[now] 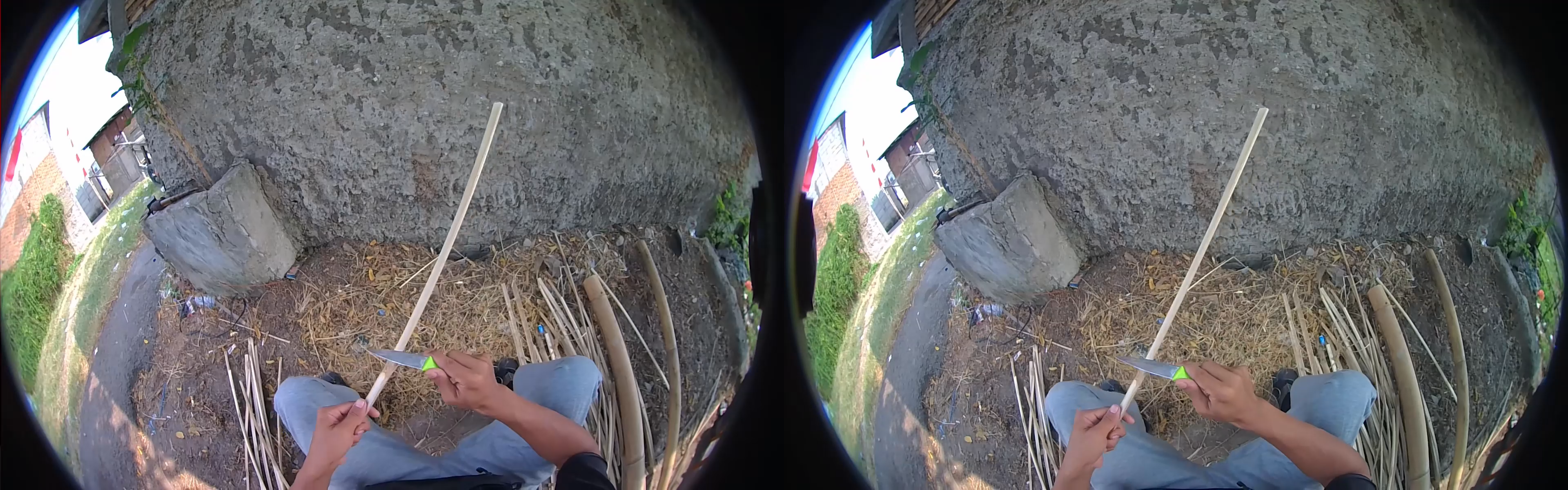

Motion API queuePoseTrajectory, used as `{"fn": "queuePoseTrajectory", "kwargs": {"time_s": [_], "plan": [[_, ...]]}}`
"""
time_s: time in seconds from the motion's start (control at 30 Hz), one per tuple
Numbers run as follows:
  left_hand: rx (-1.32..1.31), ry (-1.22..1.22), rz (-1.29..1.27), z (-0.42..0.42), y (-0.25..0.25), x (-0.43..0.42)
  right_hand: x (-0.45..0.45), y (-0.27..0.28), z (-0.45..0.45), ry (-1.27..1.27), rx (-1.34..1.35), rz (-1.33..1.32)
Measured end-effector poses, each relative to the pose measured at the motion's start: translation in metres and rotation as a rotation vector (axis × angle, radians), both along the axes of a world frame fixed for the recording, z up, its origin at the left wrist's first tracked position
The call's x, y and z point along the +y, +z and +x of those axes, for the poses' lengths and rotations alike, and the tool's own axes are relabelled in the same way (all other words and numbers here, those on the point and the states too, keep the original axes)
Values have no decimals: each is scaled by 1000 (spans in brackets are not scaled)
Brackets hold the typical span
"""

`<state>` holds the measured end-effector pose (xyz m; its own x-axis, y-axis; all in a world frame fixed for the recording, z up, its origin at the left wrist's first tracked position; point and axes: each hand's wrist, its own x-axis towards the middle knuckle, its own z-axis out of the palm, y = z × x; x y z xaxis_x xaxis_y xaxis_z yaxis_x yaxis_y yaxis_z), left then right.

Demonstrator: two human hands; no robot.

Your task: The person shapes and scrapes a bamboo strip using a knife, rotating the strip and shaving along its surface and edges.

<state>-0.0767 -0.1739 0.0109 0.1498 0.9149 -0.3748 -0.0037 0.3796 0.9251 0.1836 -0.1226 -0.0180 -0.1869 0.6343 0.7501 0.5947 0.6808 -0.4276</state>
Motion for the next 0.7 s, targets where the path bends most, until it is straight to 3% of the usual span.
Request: {"fn": "queuePoseTrajectory", "kwargs": {"time_s": [0.13, 0.7], "plan": [[-131, -9, -184, -3, -10, -5, 2, -10, -9, 11, -35, 20], [13, 145, 59, 4, -54, -32, -12, -11, -23, -64, -63, -17]]}}
